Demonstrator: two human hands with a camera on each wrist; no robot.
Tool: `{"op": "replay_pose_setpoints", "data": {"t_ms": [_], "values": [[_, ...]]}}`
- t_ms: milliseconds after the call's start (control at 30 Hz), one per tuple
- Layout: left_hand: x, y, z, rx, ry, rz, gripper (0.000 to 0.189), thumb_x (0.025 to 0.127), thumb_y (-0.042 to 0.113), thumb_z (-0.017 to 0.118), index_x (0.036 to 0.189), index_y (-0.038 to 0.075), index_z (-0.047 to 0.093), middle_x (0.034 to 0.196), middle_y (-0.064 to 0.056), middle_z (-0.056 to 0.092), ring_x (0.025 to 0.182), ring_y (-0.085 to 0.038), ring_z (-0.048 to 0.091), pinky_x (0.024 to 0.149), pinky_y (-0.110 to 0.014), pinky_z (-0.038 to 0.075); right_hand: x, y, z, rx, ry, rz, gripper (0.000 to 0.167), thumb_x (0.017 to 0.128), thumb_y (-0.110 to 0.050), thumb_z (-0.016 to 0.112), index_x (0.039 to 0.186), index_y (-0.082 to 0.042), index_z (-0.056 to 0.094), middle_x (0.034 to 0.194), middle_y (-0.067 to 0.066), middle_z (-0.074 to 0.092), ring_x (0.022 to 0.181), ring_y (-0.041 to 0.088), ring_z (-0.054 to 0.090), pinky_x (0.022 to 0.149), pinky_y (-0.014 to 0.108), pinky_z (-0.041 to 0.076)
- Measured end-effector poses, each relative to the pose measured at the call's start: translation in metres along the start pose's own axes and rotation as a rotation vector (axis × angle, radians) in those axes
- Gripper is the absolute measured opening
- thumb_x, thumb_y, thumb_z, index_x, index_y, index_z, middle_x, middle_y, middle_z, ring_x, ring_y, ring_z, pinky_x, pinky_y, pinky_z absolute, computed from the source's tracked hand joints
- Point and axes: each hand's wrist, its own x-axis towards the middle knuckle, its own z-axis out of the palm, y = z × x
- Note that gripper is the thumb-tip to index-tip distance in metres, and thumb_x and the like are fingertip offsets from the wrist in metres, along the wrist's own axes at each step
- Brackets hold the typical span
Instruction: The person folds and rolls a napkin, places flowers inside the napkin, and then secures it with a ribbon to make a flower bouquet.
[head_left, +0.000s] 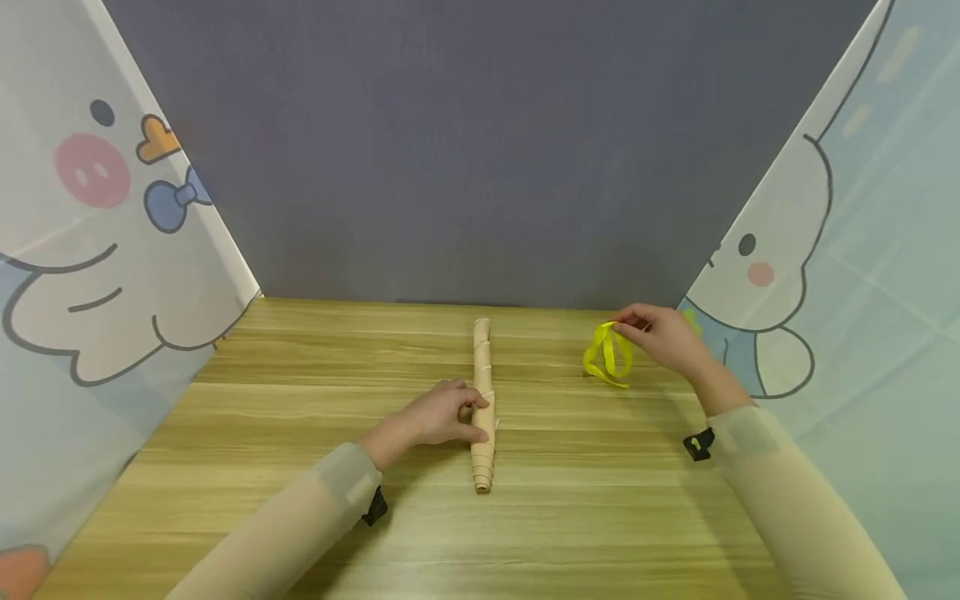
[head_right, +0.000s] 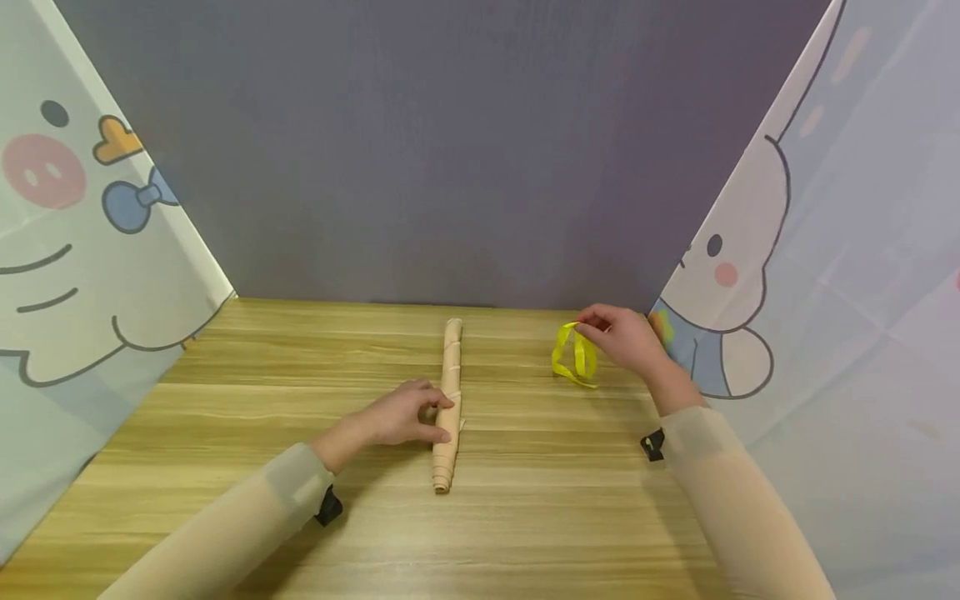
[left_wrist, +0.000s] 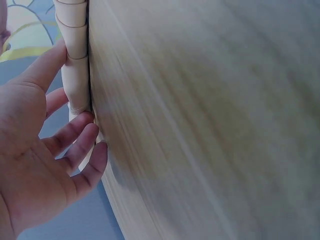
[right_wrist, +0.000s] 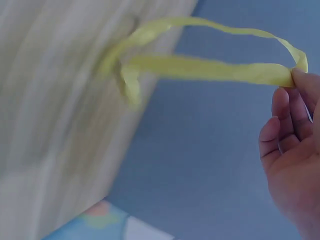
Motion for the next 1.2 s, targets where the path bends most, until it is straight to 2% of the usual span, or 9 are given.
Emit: {"op": "replay_pose_setpoints", "data": {"t_ms": [267, 467, 533, 600, 700, 800, 967, 1100, 1200], "values": [[0.000, -0.001, 0.000, 0.030, -0.005, 0.014, 0.056, 0.097, 0.048, 0.085, 0.142, 0.019, 0.072, 0.154, -0.013, 0.059, 0.143, -0.037, 0.056, 0.116, -0.054, 0.050, 0.010, -0.052, -0.004, 0.059, -0.033, -0.064, 0.019, 0.110, -0.027, 0.071, 0.118, -0.013, 0.081, 0.103, 0.007, 0.079, 0.084, 0.020, 0.063, 0.073, 0.029, 0.051], [-0.001, -0.004, 0.001, 0.044, -0.009, 0.032, 0.058, 0.100, 0.050, 0.080, 0.148, 0.020, 0.068, 0.158, -0.016, 0.055, 0.147, -0.039, 0.053, 0.119, -0.056, 0.049, 0.015, -0.074, 0.000, 0.111, -0.038, -0.103, 0.015, 0.109, -0.026, 0.072, 0.115, -0.016, 0.082, 0.099, 0.004, 0.078, 0.081, 0.019, 0.062, 0.072, 0.028, 0.051], [-0.002, -0.004, 0.001, 0.051, -0.003, 0.041, 0.059, 0.101, 0.051, 0.078, 0.150, 0.020, 0.066, 0.157, -0.015, 0.055, 0.139, -0.035, 0.058, 0.113, -0.053, 0.053, 0.017, -0.079, 0.003, 0.136, -0.047, -0.108, 0.015, 0.109, -0.026, 0.073, 0.115, -0.016, 0.082, 0.098, 0.004, 0.078, 0.080, 0.019, 0.061, 0.071, 0.027, 0.050], [-0.003, -0.005, 0.000, 0.062, 0.019, 0.065, 0.059, 0.103, 0.051, 0.076, 0.152, 0.020, 0.065, 0.151, -0.013, 0.058, 0.123, -0.027, 0.062, 0.102, -0.047, 0.056, 0.017, -0.084, 0.005, 0.152, -0.055, -0.116, 0.015, 0.109, -0.025, 0.073, 0.115, -0.015, 0.082, 0.097, 0.005, 0.077, 0.079, 0.019, 0.059, 0.070, 0.027, 0.049], [-0.002, -0.004, -0.002, 0.064, 0.091, 0.114, 0.056, 0.106, 0.047, 0.073, 0.152, 0.016, 0.065, 0.140, -0.011, 0.061, 0.101, -0.018, 0.062, 0.086, -0.038, 0.055, 0.018, -0.091, 0.008, 0.171, -0.065, -0.131, 0.015, 0.108, -0.024, 0.074, 0.114, -0.014, 0.083, 0.095, 0.005, 0.077, 0.077, 0.019, 0.058, 0.068, 0.026, 0.048], [0.000, 0.000, -0.009, 0.000, 0.179, 0.142, 0.051, 0.109, 0.042, 0.070, 0.151, 0.013, 0.065, 0.136, -0.010, 0.064, 0.098, -0.014, 0.062, 0.078, -0.031, 0.055, 0.017, -0.098, 0.010, 0.181, -0.072, -0.145, 0.014, 0.108, -0.023, 0.074, 0.114, -0.015, 0.083, 0.095, 0.004, 0.077, 0.077, 0.019, 0.059, 0.067, 0.026, 0.048], [0.011, 0.016, -0.028, -0.223, 0.294, 0.197, 0.045, 0.111, 0.033, 0.068, 0.151, 0.012, 0.065, 0.143, -0.010, 0.065, 0.115, -0.023, 0.067, 0.083, -0.033, 0.057, 0.018, -0.112, 0.013, 0.214, -0.098, -0.160, 0.015, 0.108, -0.023, 0.073, 0.116, -0.013, 0.082, 0.096, 0.004, 0.076, 0.077, 0.021, 0.059, 0.067, 0.027, 0.048], [0.021, 0.035, -0.042, -0.346, 0.306, 0.227, 0.051, 0.111, 0.036, 0.068, 0.158, 0.017, 0.059, 0.151, -0.006, 0.063, 0.132, -0.030, 0.064, 0.097, -0.044, 0.056, 0.019, -0.122, 0.018, 0.239, -0.117, -0.193, 0.013, 0.108, -0.021, 0.073, 0.116, -0.014, 0.082, 0.094, 0.005, 0.075, 0.076, 0.022, 0.057, 0.066, 0.028, 0.048], [0.026, 0.045, -0.047, -0.408, 0.279, 0.210, 0.050, 0.111, 0.040, 0.067, 0.155, 0.018, 0.061, 0.150, -0.002, 0.066, 0.136, -0.027, 0.063, 0.104, -0.047, 0.054, 0.019, -0.127, 0.022, 0.249, -0.123, -0.231, 0.013, 0.108, -0.018, 0.074, 0.116, -0.013, 0.082, 0.092, 0.004, 0.073, 0.075, 0.022, 0.056, 0.065, 0.028, 0.047]]}}
